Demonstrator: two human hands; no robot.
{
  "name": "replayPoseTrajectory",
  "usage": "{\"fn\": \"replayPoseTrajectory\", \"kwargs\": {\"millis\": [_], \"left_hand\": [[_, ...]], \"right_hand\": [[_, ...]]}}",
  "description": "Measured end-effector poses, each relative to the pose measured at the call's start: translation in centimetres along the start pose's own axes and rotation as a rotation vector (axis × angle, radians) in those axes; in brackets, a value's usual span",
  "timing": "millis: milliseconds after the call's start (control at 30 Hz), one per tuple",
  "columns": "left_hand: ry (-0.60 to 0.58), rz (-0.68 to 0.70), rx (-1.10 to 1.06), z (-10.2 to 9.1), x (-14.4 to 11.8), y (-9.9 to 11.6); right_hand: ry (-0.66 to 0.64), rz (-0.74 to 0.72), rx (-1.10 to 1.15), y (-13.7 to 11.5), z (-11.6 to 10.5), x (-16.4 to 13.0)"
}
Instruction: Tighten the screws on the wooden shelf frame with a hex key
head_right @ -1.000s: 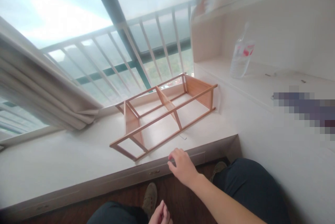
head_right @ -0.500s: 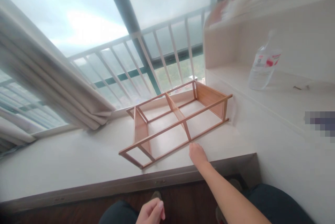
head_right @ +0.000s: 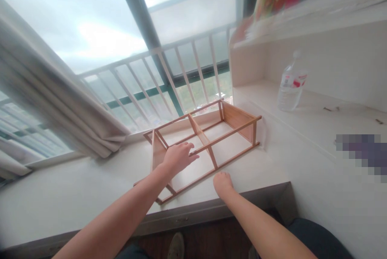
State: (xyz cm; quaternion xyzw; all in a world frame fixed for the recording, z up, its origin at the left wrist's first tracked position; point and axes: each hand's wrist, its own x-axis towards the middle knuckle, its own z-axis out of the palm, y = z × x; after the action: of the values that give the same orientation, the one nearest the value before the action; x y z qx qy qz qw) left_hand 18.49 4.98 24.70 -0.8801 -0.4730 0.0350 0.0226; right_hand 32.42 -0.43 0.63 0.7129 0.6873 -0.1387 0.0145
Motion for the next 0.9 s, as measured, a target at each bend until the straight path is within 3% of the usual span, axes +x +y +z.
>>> {"fn": "replayPoseTrajectory", "kwargs": {"millis": [167,300,433,667,900], "left_hand": [[-0.127,0.091,0.066,1.7,3.8,0.7],[-0.111,0.088,0.093,2.7,4.6,0.7],[-0.071,0.076,0.1,2.4,4.3,-0.3],[0.015,0.062,0.069,-1.7,3.5,-3.5],[0.104,0.018,-0.009,-6.0,2.2,-6.3]], "right_hand": [[-0.057,0.059,0.02,0.4,-1.2,-1.0],[-0.053,0.101,0.157,1.7,-2.0,-2.0],[0.014,0.168,0.399,3.7,-2.1,-3.2],[0.132,0.183,0.934,6.2,-0.5,-5.3],[0.071,0.065,1.379,4.9,1.5,-6.5]]}}
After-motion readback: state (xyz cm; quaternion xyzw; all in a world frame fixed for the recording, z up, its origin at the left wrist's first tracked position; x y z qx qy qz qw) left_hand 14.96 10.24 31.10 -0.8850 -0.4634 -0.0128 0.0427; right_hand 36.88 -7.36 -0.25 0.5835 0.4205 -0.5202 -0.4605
